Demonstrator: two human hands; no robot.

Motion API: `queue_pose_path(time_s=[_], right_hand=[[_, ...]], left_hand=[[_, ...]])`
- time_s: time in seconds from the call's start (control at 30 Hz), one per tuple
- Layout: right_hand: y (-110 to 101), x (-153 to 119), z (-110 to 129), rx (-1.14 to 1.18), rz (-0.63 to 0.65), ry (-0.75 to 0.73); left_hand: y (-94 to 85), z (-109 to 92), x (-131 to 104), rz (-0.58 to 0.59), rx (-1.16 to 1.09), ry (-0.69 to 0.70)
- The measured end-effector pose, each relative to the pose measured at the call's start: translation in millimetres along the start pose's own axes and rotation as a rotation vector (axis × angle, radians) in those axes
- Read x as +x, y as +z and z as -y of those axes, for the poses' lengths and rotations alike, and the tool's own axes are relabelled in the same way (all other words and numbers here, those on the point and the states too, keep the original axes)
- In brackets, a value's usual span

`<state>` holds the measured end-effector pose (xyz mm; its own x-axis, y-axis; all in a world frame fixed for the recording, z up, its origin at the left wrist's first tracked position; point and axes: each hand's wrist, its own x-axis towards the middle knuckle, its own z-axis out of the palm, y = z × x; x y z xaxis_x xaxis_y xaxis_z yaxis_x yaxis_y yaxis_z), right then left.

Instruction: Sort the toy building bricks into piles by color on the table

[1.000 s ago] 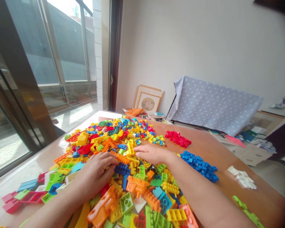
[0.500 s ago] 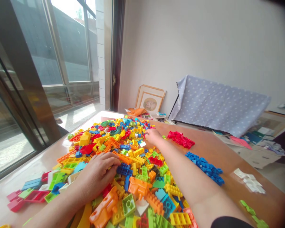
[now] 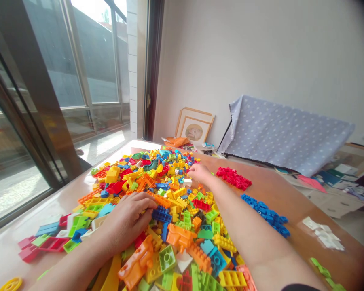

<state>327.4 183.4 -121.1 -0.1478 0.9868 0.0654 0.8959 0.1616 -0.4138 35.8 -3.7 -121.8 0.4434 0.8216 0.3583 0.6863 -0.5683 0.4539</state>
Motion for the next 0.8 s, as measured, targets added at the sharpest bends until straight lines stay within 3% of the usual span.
queue_pose_path(time_s=[0.2,0.33,0.43,0.63,0.8], right_hand=[[-37,-38,-1,0.208,-0.072,-0.056],[-65,-89,-6,0.412,-0.133,-0.034],[-85,-138,-16,0.429,-0.227,0.037],[-113,-238,-61,0.492,-0.362,0.278],[-114,-299,-119,0.371,-0.5,0.393]], left_hand=[[0.2,1,1,-0.01,-0.004,0.012],[1.0,4,3,-0.002,0.009,0.035],[1.5,8,5,0.013,0.021,0.064],[0.7,14,8,0.034,0.063,0.093],[1.6,18,10,0.036,0.063,0.109]])
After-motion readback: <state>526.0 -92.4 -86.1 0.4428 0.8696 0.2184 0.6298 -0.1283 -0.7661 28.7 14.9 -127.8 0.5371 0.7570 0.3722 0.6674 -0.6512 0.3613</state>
